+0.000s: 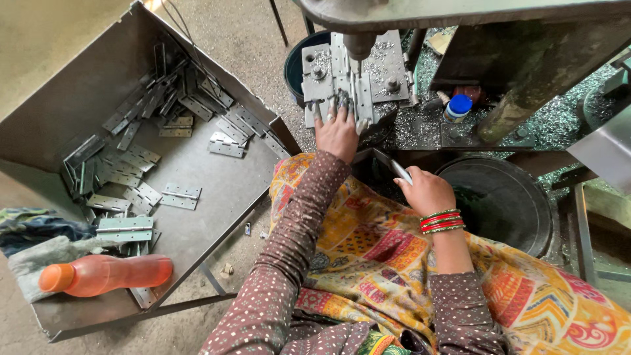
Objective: The person places metal hinge pieces under a drill press, activates the drill to create holes, and then removes the finished pieces to a nearby bin. This process is repeated for multiple hinge pieces.
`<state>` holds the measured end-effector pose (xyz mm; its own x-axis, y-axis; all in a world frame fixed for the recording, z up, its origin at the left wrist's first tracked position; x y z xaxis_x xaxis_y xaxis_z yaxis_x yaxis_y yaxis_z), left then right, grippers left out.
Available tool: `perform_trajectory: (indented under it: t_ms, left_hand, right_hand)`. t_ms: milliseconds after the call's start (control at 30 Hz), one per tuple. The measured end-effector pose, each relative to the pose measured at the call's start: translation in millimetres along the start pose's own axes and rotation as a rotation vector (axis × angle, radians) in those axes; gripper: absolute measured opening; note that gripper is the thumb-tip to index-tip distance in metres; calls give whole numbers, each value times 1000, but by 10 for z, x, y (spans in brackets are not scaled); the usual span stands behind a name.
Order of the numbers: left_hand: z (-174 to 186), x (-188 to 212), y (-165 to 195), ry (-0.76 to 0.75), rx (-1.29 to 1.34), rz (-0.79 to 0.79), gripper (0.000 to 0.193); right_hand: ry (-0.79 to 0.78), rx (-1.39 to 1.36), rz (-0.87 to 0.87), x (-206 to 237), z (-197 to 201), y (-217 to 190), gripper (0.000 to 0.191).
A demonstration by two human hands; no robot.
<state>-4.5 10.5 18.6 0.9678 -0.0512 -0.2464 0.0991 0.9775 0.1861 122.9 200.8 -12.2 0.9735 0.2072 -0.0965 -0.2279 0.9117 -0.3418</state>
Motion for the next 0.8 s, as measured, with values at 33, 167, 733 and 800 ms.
perform_trajectory:
  t_ms: [33,167,733,800]
  left_hand:
    - [8,-32,11,-28,-11,2,46]
    - [61,-19,45,68,-78,-57,43]
    - [6,3,-13,136,-28,-66,25]
    - [-91,-94,6,137,-39,-53,28]
  right_hand:
    - [-6,17,6,4,7,-16,39]
    - [-124,84,-79,15,-36,31,41]
    - [-206,-50,-192,50,-731,298,46]
    - [-274,-16,-235,-25,-543,310,50]
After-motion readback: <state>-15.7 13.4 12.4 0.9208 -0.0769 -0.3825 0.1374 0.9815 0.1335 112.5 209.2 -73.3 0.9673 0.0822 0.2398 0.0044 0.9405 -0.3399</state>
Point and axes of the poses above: each hand's wrist, its own x-axis away from the middle knuckle, its own z-axis out of the back of the hand, y = z × x, the point moved 5 cm from there along -x, towards the middle knuckle, and after that the axes turned 14 degrees about z, right-handed, at the moved point
